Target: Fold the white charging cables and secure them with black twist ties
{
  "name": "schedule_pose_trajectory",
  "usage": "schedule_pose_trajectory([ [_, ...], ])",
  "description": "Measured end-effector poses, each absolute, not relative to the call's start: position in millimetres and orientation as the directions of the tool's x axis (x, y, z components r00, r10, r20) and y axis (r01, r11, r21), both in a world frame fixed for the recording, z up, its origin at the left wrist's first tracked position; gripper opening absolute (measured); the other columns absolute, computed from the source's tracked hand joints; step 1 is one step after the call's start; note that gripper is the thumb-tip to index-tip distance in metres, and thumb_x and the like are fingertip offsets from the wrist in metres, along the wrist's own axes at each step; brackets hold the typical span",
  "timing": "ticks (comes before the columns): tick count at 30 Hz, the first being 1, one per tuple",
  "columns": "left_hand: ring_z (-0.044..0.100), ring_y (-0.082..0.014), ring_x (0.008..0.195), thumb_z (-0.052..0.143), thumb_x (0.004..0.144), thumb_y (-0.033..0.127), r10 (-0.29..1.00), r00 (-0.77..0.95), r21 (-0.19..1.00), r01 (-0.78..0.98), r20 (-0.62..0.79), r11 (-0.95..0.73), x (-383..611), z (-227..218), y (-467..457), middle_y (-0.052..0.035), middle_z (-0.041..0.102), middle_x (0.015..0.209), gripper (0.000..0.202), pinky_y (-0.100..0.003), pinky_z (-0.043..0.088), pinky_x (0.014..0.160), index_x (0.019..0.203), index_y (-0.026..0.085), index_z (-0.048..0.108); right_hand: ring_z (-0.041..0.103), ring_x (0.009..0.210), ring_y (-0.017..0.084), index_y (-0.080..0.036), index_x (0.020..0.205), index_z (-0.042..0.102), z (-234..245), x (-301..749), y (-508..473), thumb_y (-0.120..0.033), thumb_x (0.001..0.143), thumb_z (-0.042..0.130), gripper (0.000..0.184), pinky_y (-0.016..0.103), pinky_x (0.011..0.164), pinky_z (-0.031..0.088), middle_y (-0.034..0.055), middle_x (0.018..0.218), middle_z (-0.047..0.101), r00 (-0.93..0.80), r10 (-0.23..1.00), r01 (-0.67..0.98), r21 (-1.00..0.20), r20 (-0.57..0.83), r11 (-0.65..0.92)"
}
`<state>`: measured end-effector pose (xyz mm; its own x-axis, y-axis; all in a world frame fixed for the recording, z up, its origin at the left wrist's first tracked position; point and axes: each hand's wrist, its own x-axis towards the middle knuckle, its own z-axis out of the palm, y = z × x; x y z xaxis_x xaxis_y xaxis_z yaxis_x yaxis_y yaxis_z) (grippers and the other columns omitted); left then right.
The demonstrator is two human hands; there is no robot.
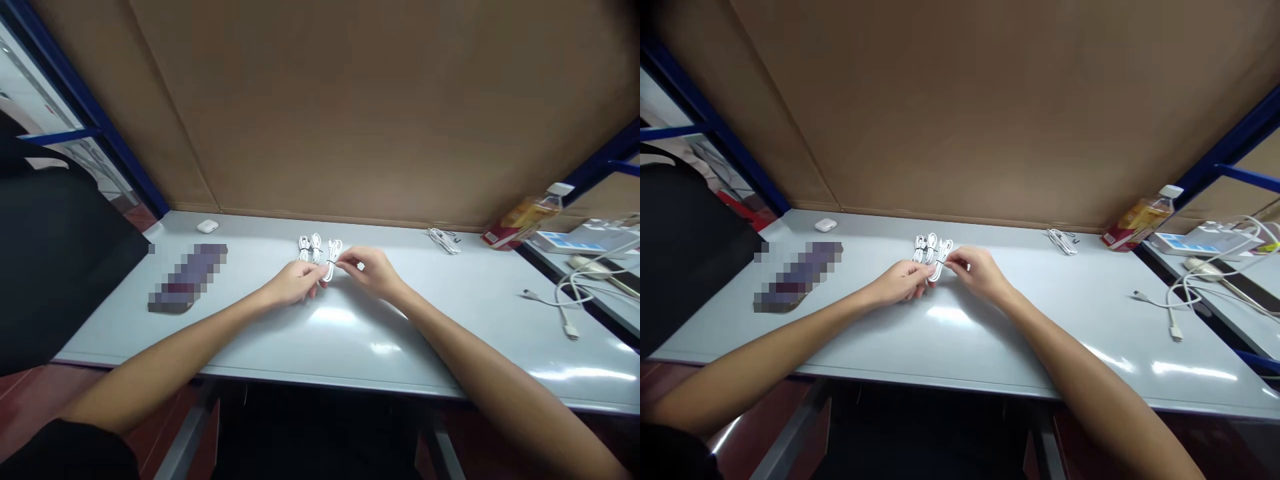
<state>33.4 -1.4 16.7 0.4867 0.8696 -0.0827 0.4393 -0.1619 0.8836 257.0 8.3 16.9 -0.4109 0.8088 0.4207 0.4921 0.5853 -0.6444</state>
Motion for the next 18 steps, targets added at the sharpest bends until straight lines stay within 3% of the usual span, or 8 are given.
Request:
schedule_pose_trajectory([
  [4, 0.058, -0.0179, 0.064, 0.061, 0.093, 0.051, 0.882, 0.447, 0.702, 0.58, 0.15, -0.414, 31.2, 13.9, -7.8, -0.0025, 0.067, 0.072, 0.034, -0.027, 0.037, 0.058, 0.097, 0.019, 0.072, 0.063, 0.073, 0.018, -0.02, 0.085, 0.074, 2.8, 262.2, 20.0, -0.027, 0.094, 0.06, 0.018, 0.03, 0.07, 0.045, 0.0043, 0.083, 0.073, -0.416, 0.832, 0.58, -0.597, 0.367, 0.554],
  [7, 0.063, -0.0203, 0.078, 0.066, 0.091, 0.043, 0.838, 0.488, 0.577, 0.621, 0.245, -0.53, 31.6, 6.7, -8.7, -0.0042, 0.07, 0.091, 0.032, -0.029, 0.043, 0.069, 0.115, 0.022, 0.07, 0.063, 0.074, 0.018, -0.019, 0.086, 0.074, -5.0, 262.8, 26.7, -0.024, 0.094, 0.06, 0.017, 0.03, 0.071, 0.045, 0.0051, 0.084, 0.072, -0.41, 0.836, 0.609, -0.573, 0.365, 0.549],
  [11, 0.065, -0.0216, 0.092, 0.054, 0.1, 0.035, 0.758, 0.571, 0.4, 0.645, 0.314, -0.651, 36.2, -6.4, -5.1, -0.0073, 0.069, 0.109, 0.027, -0.031, 0.046, 0.076, 0.117, 0.022, 0.071, 0.062, 0.075, 0.019, -0.018, 0.089, 0.077, -10.7, 259.0, 31.5, -0.023, 0.094, 0.061, 0.017, 0.031, 0.073, 0.046, 0.007, 0.087, 0.068, -0.369, 0.857, 0.67, -0.535, 0.361, 0.514],
  [15, 0.065, -0.0203, 0.092, 0.046, 0.104, 0.026, 0.721, 0.593, 0.225, 0.694, 0.359, -0.684, 43.3, -10.7, -3.5, -0.0059, 0.07, 0.104, 0.028, -0.028, 0.045, 0.066, 0.113, 0.023, 0.072, 0.062, 0.079, 0.019, -0.018, 0.093, 0.078, -13.9, 254.0, 33.6, -0.022, 0.096, 0.057, 0.022, 0.032, 0.078, 0.048, 0.0074, 0.091, 0.067, -0.37, 0.862, 0.705, -0.499, 0.347, 0.504],
  [18, 0.064, -0.02, 0.092, 0.042, 0.106, 0.024, 0.724, 0.596, 0.116, 0.739, 0.348, -0.663, 47.4, -6.3, -5.1, -0.0061, 0.069, 0.101, 0.03, -0.027, 0.043, 0.061, 0.109, 0.022, 0.072, 0.062, 0.089, 0.021, -0.018, 0.107, 0.077, -13.6, 250.8, 31.9, -0.022, 0.099, 0.051, 0.027, 0.033, 0.083, 0.049, 0.0098, 0.1, 0.065, -0.416, 0.846, 0.74, -0.416, 0.332, 0.528],
])
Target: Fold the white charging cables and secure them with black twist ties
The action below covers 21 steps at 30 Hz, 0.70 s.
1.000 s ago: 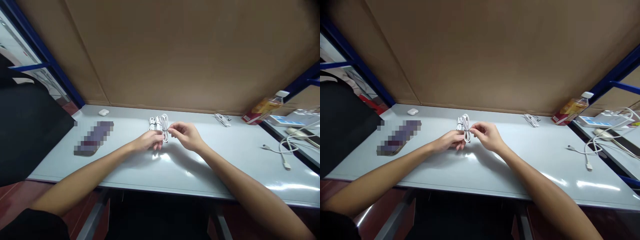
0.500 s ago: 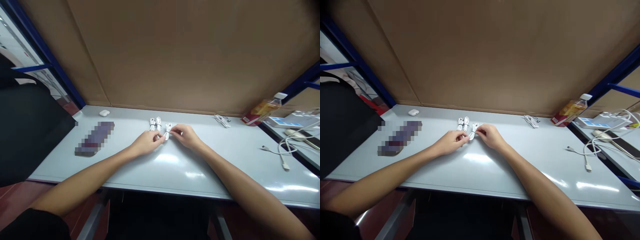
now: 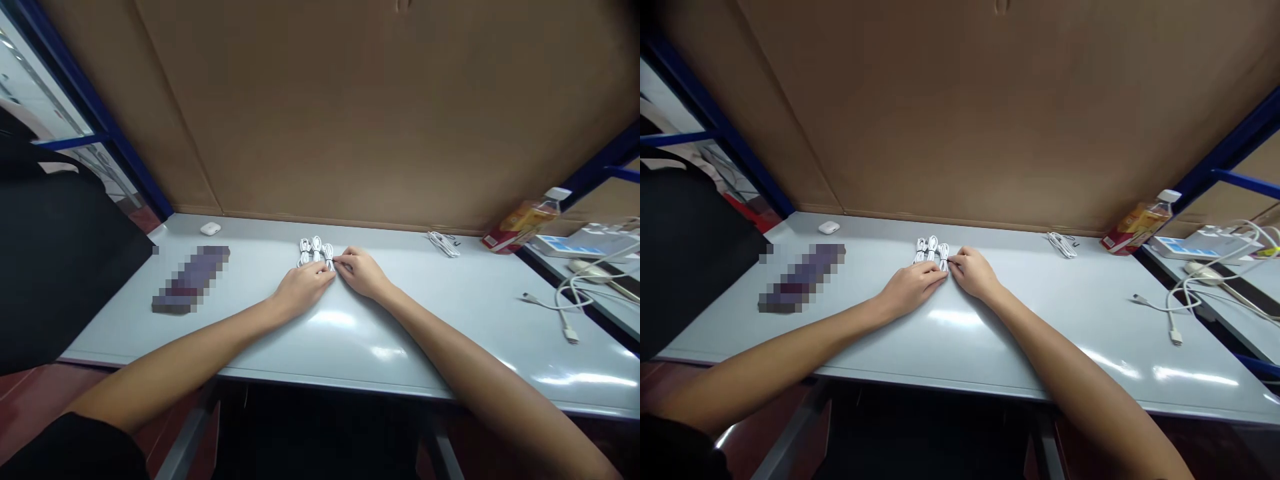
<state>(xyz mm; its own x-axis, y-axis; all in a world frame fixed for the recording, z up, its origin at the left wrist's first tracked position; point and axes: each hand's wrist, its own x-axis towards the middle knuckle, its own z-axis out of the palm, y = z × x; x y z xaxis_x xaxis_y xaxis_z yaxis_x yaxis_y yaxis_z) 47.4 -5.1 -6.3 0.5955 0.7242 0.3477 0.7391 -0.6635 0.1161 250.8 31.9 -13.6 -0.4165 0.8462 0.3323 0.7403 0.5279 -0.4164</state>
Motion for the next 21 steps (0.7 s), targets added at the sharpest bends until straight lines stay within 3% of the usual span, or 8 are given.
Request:
schedule_pose_trajectory([
  [6, 0.064, -0.0217, 0.093, 0.04, 0.105, 0.026, 0.755, 0.582, 0.033, 0.785, 0.302, -0.619, 50.2, 2.5, -9.7, -0.0097, 0.066, 0.104, 0.03, -0.028, 0.046, 0.062, 0.112, 0.018, 0.067, 0.057, 0.1, 0.025, -0.016, 0.118, 0.07, -7.8, 244.9, 23.1, -0.023, 0.101, 0.044, 0.032, 0.037, 0.09, 0.048, 0.0144, 0.114, 0.059, -0.468, 0.834, 0.806, -0.246, 0.293, 0.539],
  [16, 0.065, -0.0232, 0.09, 0.043, 0.103, 0.032, 0.758, 0.569, 0.064, 0.785, 0.318, -0.616, 45.4, -4.0, -6.8, -0.0093, 0.065, 0.103, 0.035, -0.03, 0.048, 0.062, 0.13, 0.019, 0.061, 0.057, 0.11, 0.029, -0.014, 0.135, 0.061, -7.7, 250.2, 20.0, -0.032, 0.099, 0.05, 0.041, 0.04, 0.098, 0.047, 0.0164, 0.12, 0.061, -0.458, 0.833, 0.794, -0.28, 0.309, 0.54],
  [18, 0.065, -0.0236, 0.093, 0.045, 0.102, 0.031, 0.745, 0.568, 0.103, 0.767, 0.35, -0.633, 43.9, -4.0, -8.3, -0.0095, 0.065, 0.107, 0.037, -0.032, 0.051, 0.067, 0.134, 0.02, 0.058, 0.057, 0.113, 0.03, -0.015, 0.14, 0.057, -5.4, 252.8, 16.2, -0.033, 0.099, 0.051, 0.046, 0.043, 0.101, 0.047, 0.0167, 0.122, 0.061, -0.457, 0.836, 0.799, -0.275, 0.303, 0.536],
  [21, 0.064, -0.0244, 0.102, 0.048, 0.099, 0.03, 0.714, 0.595, 0.185, 0.706, 0.368, -0.684, 37.7, -1.8, -17.4, -0.0102, 0.064, 0.116, 0.036, -0.037, 0.054, 0.085, 0.133, 0.02, 0.058, 0.057, 0.114, 0.032, -0.015, 0.144, 0.055, -2.4, 256.4, 1.0, -0.036, 0.099, 0.05, 0.05, 0.047, 0.102, 0.047, 0.0177, 0.127, 0.061, -0.444, 0.853, 0.829, -0.235, 0.275, 0.507],
])
